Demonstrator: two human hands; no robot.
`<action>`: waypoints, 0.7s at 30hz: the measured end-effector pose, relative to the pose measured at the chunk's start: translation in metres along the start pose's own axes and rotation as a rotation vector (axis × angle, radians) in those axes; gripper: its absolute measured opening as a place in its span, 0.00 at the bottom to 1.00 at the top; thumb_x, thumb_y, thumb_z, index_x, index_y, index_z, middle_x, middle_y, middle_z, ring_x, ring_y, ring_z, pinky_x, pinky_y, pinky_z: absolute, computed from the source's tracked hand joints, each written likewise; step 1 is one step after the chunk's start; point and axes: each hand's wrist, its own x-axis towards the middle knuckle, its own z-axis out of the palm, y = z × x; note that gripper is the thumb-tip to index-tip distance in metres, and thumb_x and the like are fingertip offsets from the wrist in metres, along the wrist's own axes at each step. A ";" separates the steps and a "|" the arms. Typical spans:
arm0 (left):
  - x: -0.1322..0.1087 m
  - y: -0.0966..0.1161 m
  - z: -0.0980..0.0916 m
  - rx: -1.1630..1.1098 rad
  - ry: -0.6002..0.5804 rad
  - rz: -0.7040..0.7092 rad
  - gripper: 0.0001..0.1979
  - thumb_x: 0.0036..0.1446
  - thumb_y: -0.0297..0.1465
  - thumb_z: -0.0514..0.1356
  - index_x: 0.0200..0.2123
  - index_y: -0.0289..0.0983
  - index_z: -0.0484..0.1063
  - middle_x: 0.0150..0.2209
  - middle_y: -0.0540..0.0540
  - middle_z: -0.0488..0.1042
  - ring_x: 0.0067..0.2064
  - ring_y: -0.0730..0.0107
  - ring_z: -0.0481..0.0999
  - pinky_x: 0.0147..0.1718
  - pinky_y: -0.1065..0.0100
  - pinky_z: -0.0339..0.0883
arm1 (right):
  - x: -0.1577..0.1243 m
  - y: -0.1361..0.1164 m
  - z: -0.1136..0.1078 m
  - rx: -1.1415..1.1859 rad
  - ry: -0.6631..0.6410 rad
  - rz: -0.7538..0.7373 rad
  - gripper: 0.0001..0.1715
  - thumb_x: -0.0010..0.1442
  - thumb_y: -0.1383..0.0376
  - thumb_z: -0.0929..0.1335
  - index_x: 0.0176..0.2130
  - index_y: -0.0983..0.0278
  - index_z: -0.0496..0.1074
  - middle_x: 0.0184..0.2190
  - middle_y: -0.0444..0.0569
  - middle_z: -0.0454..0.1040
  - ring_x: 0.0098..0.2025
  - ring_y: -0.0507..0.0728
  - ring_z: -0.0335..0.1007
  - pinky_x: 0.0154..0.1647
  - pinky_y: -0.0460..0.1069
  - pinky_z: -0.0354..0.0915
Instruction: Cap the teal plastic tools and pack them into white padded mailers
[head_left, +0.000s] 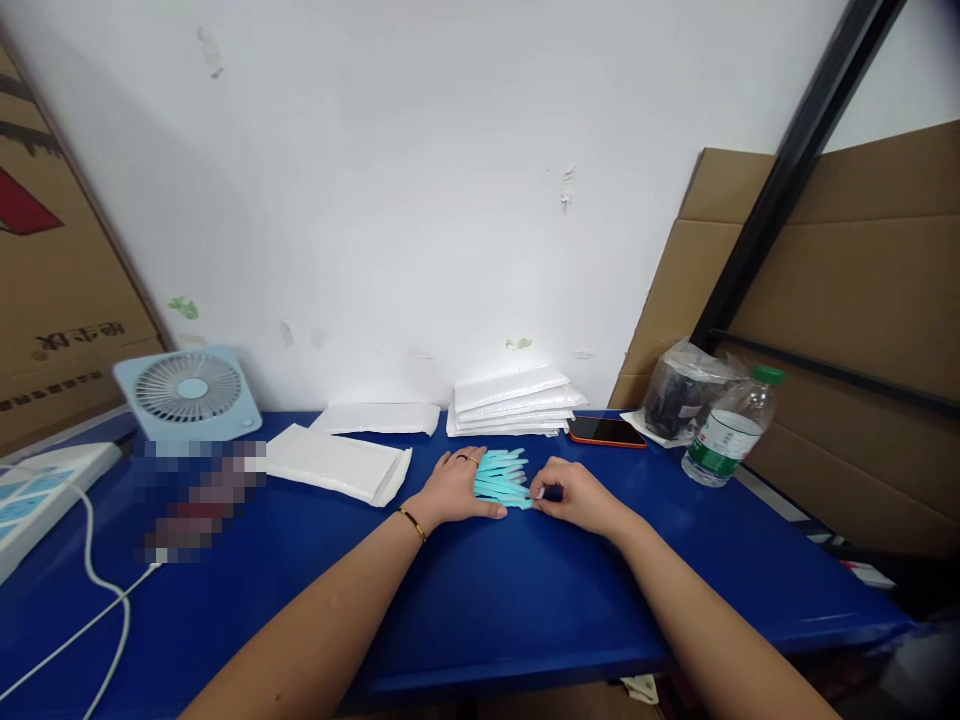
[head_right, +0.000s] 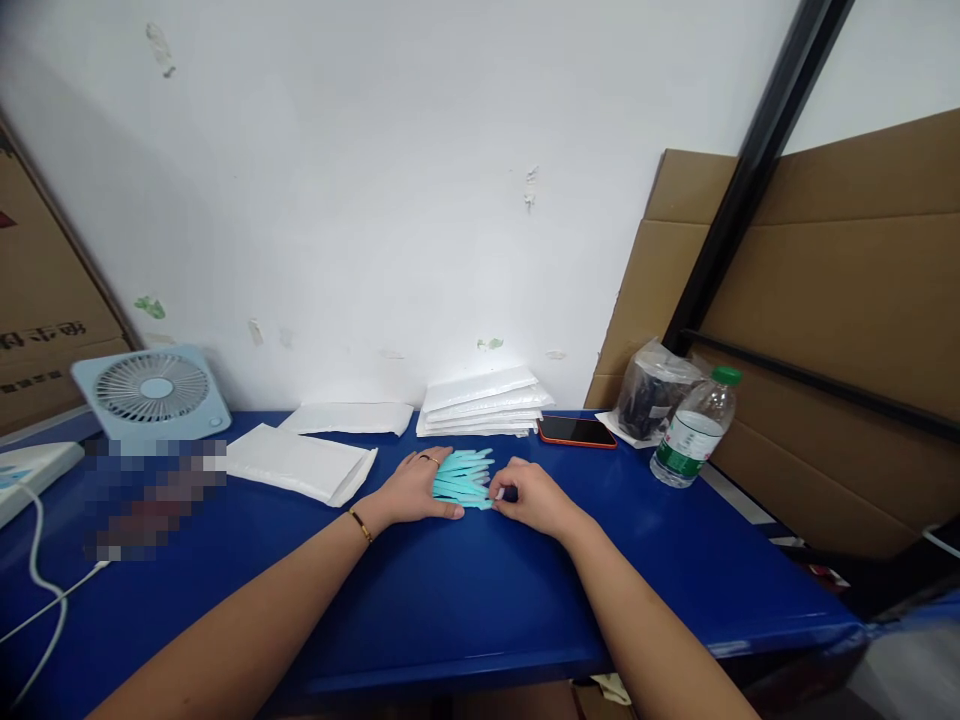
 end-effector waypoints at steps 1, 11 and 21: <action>-0.001 0.002 0.000 -0.007 -0.003 0.019 0.52 0.37 0.57 0.59 0.61 0.37 0.48 0.61 0.38 0.52 0.61 0.51 0.50 0.57 0.56 0.43 | 0.001 0.001 0.001 -0.021 0.026 -0.011 0.16 0.49 0.63 0.69 0.40 0.61 0.72 0.41 0.51 0.70 0.44 0.59 0.65 0.43 0.52 0.62; -0.015 0.036 -0.003 0.168 -0.031 0.217 0.19 0.54 0.35 0.55 0.48 0.32 0.65 0.46 0.38 0.70 0.48 0.57 0.67 0.48 0.62 0.59 | 0.003 -0.010 0.014 -0.227 -0.096 -0.111 0.23 0.59 0.54 0.62 0.52 0.60 0.62 0.47 0.54 0.63 0.48 0.61 0.58 0.49 0.56 0.57; -0.033 0.060 0.005 0.231 -0.006 0.106 0.12 0.44 0.30 0.59 0.35 0.33 0.68 0.39 0.38 0.71 0.43 0.55 0.71 0.41 0.62 0.63 | 0.005 -0.045 0.018 -0.444 -0.293 -0.134 0.13 0.50 0.67 0.66 0.39 0.67 0.65 0.34 0.54 0.71 0.32 0.58 0.67 0.32 0.49 0.59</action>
